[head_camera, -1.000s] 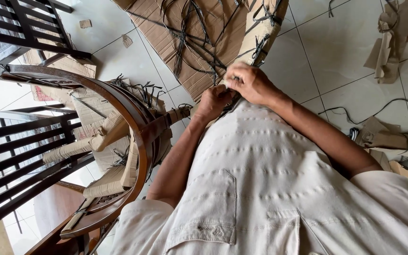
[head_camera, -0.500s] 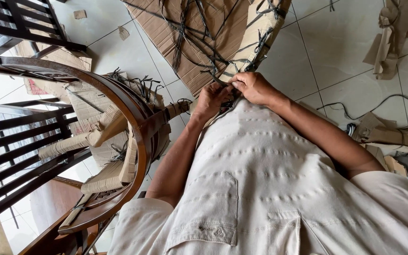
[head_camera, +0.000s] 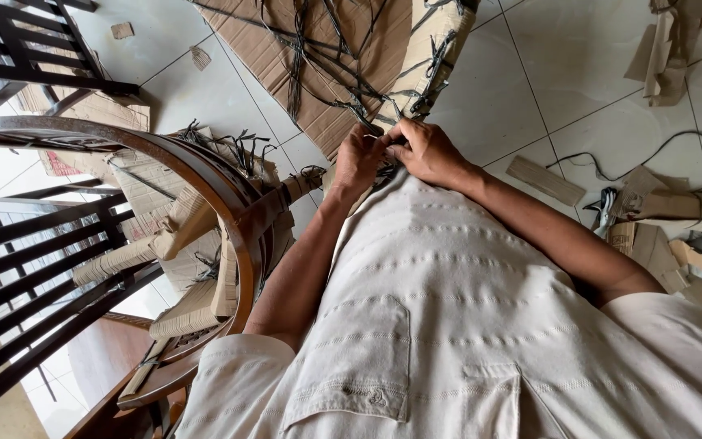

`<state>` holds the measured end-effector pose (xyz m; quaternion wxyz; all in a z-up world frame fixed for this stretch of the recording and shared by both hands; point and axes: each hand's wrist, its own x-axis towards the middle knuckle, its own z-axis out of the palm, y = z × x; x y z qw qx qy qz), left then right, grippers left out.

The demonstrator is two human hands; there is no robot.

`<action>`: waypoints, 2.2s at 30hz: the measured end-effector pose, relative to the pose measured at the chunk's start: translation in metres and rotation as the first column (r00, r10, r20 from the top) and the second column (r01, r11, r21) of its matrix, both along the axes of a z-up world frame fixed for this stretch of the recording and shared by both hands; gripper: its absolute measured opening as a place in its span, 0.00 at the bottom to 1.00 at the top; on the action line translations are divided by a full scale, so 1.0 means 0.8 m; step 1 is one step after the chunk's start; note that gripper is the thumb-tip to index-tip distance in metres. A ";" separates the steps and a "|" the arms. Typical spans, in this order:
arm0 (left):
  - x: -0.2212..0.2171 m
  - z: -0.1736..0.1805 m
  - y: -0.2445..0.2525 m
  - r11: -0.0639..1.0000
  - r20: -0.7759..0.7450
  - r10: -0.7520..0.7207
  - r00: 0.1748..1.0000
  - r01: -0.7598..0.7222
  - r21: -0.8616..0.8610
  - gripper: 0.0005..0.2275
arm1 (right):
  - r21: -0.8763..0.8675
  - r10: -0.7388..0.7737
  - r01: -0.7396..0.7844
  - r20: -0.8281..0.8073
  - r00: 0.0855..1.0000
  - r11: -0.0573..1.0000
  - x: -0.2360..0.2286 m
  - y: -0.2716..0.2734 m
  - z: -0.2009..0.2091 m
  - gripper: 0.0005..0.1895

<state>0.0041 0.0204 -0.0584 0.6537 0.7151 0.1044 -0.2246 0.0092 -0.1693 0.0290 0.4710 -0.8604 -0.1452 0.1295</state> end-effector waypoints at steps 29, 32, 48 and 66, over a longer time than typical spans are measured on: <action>-0.025 0.057 -0.006 0.820 0.389 -0.386 0.836 0.117 0.560 0.09 | -0.074 -0.069 0.050 -0.272 0.960 0.996 -0.023 0.005 -0.040 0.04; -0.031 0.050 -0.004 0.810 0.519 -0.371 0.770 -0.005 0.587 0.06 | -0.036 -0.110 0.104 -0.367 0.924 0.994 -0.023 0.004 -0.043 0.06; -0.032 0.053 -0.011 0.678 0.623 -0.539 0.567 -0.146 0.720 0.03 | -0.019 -0.223 0.242 -0.461 0.859 0.970 -0.019 -0.015 -0.057 0.06; -0.049 0.060 -0.032 0.657 0.526 -0.413 0.743 -0.157 0.738 0.13 | 0.135 -0.068 0.190 -0.614 0.786 0.972 0.000 -0.028 -0.081 0.10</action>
